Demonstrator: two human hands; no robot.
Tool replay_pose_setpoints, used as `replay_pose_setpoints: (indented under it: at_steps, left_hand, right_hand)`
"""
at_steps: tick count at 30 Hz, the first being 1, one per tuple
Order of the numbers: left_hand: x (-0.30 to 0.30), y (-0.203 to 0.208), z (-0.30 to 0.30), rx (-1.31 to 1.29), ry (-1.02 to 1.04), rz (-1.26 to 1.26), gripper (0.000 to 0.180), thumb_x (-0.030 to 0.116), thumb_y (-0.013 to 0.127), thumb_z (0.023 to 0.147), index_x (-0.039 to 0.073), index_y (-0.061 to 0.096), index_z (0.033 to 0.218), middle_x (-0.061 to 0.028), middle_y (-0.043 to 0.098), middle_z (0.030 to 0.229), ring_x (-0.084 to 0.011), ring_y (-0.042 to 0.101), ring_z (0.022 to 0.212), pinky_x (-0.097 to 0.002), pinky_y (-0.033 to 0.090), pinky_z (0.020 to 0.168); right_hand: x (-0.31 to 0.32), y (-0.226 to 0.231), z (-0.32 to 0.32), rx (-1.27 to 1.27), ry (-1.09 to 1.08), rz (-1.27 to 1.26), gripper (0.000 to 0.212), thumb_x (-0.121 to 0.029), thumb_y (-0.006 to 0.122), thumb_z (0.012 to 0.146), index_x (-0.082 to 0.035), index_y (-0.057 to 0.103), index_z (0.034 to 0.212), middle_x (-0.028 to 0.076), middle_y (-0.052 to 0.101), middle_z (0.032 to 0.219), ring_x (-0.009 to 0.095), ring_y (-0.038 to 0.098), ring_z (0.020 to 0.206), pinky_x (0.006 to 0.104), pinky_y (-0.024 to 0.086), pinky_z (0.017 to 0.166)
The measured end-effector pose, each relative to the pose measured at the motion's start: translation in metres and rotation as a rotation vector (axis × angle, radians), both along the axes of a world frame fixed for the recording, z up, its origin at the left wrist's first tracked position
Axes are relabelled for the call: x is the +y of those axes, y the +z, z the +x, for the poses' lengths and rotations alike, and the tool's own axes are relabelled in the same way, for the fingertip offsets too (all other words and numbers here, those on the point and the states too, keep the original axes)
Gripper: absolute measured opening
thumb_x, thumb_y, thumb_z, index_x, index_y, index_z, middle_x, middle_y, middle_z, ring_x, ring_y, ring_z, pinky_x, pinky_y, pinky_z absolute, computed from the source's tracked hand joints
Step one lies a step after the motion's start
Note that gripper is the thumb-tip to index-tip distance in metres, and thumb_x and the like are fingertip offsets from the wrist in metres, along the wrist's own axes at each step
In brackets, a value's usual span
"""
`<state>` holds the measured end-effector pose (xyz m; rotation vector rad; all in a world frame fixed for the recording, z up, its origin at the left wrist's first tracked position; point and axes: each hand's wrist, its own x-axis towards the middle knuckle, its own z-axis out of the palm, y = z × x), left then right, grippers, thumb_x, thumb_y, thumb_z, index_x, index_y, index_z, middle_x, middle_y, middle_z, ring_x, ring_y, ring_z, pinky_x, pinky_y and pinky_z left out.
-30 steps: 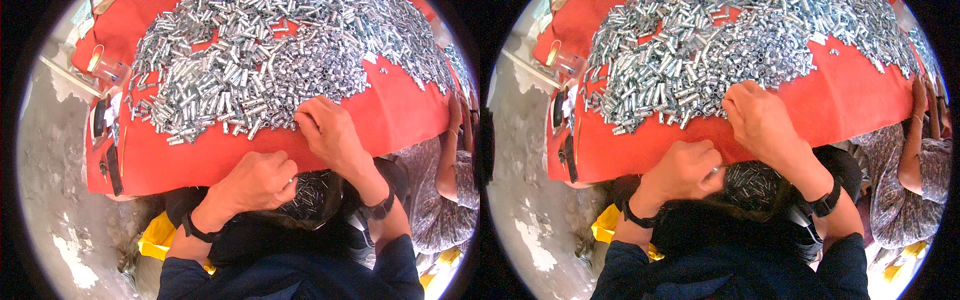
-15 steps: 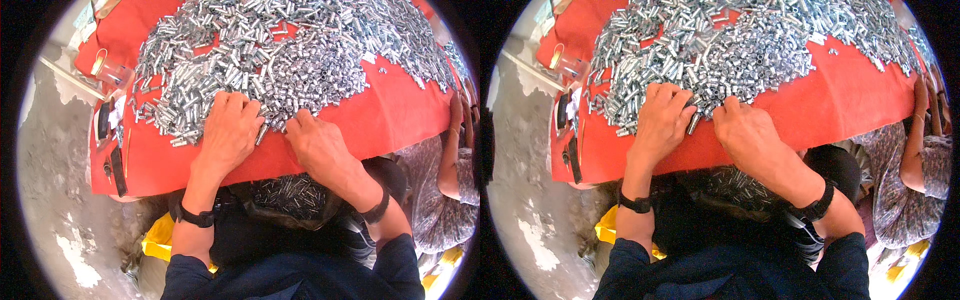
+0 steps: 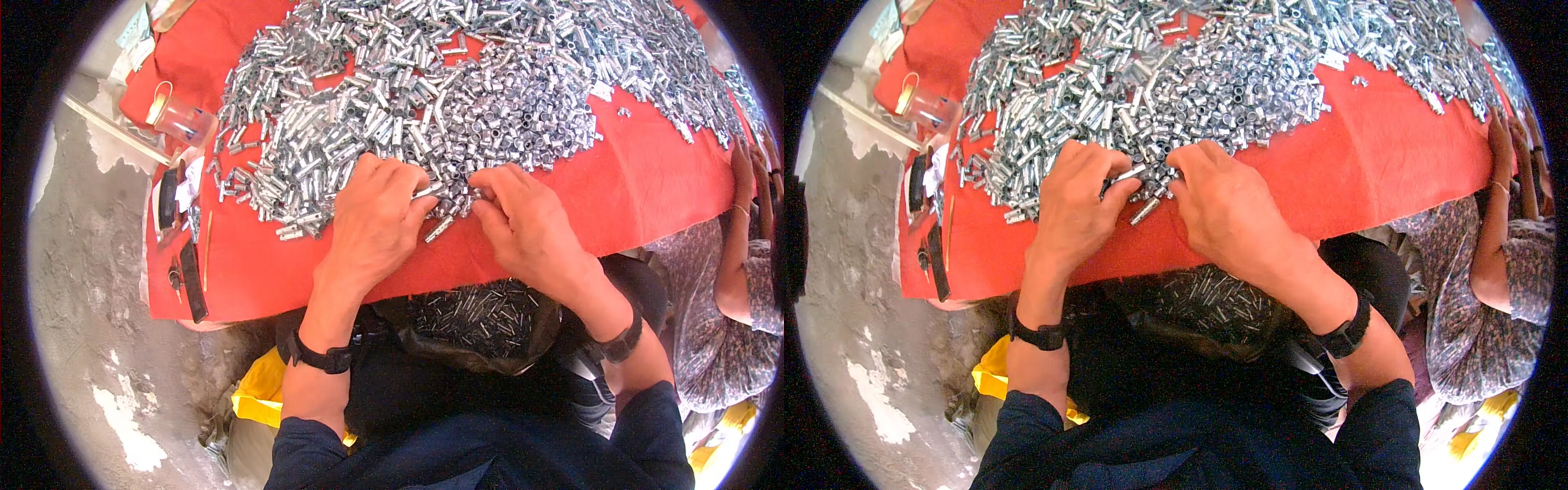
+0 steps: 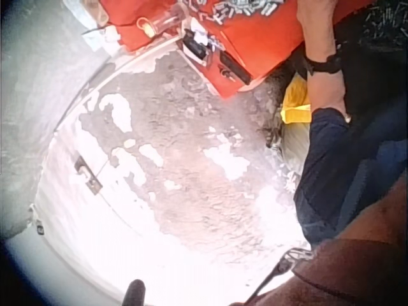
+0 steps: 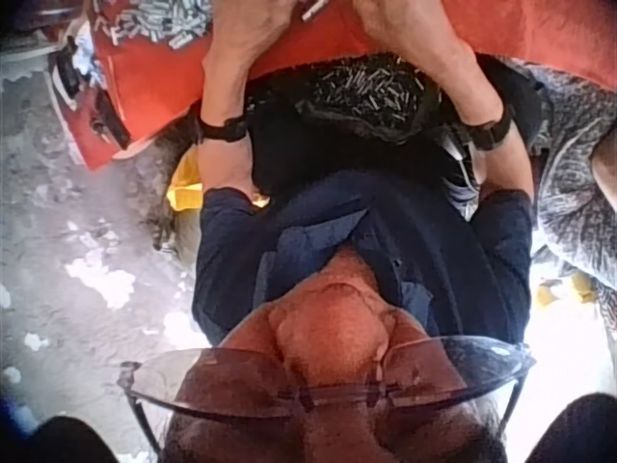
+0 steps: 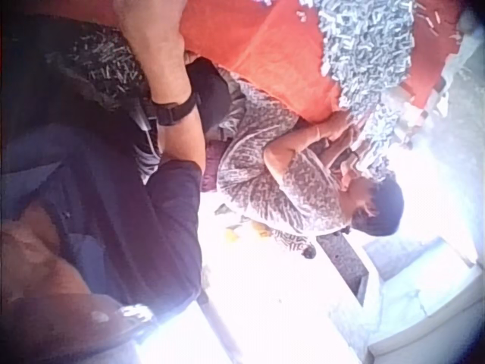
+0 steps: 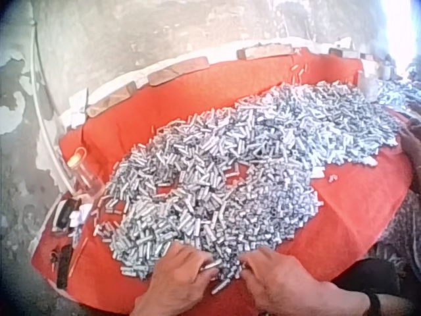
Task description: Assembling small metal components by inserting pins into connector housings.
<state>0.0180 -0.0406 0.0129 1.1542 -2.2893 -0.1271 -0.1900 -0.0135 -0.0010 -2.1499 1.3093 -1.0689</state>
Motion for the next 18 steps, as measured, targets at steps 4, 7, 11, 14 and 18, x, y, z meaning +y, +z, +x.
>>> replay_pose_setpoints:
  at_steps: [4, 7, 11, 14, 18]
  left_hand:
    - [0.007, 0.008, -0.004, 0.11, 0.034, 0.018, 0.023, 0.004, 0.074, 0.078, 0.006, 0.07, 0.101, -0.008, 0.065, 0.082, -0.0269, 0.058, 0.08, -0.0358, 0.047, 0.072]
    - [0.012, 0.012, -0.006, 0.122, -0.02, 0.072, 0.029, 0.002, 0.071, 0.082, 0.006, 0.07, 0.111, -0.0081, 0.066, 0.084, -0.0234, 0.059, 0.076, -0.0332, 0.048, 0.07]
    - [0.016, 0.002, -0.007, 0.333, -0.121, 0.233, 0.026, 0.003, 0.067, 0.089, 0.004, 0.069, 0.115, -0.0085, 0.067, 0.088, -0.0181, 0.062, 0.075, -0.0302, 0.05, 0.067]
    - [0.024, 0.0, -0.008, 0.459, -0.069, 0.382, 0.029, 0.002, 0.064, 0.092, 0.005, 0.066, 0.12, -0.0081, 0.067, 0.087, -0.0152, 0.065, 0.076, -0.0297, 0.052, 0.066]
    - [0.029, 0.006, -0.012, 0.896, 0.008, 0.68, 0.033, 0.002, 0.061, 0.095, 0.003, 0.058, 0.128, -0.0065, 0.066, 0.086, -0.0125, 0.066, 0.078, -0.0276, 0.056, 0.066]
  right_hand:
    - [-0.004, 0.003, -0.004, -0.101, 0.067, 0.048, 0.012, -0.005, 0.06, 0.09, 0.001, 0.057, 0.1, 0.021, 0.06, 0.085, 0.04, 0.061, 0.083, 0.0475, 0.049, 0.073]
    - [-0.001, 0.011, -0.003, -0.193, 0.057, 0.095, 0.011, -0.003, 0.062, 0.088, 0.001, 0.057, 0.097, 0.021, 0.061, 0.083, 0.037, 0.063, 0.078, 0.0449, 0.049, 0.068]
    - [0.008, 0.016, 0.007, -0.362, 0.088, 0.409, 0.011, -0.004, 0.062, 0.091, -0.001, 0.06, 0.101, 0.004, 0.058, 0.069, 0.009, 0.054, 0.063, 0.0281, 0.044, 0.056]
    - [0.009, 0.016, 0.01, -0.348, 0.127, 0.402, 0.01, -0.003, 0.063, 0.091, 0.0, 0.06, 0.1, 0.001, 0.057, 0.071, 0.005, 0.052, 0.065, 0.025, 0.043, 0.057]
    - [0.009, 0.013, 0.012, -0.359, 0.09, 0.298, 0.009, -0.002, 0.063, 0.091, 0.0, 0.06, 0.099, 0.0, 0.057, 0.073, 0.004, 0.051, 0.066, 0.0232, 0.043, 0.057]
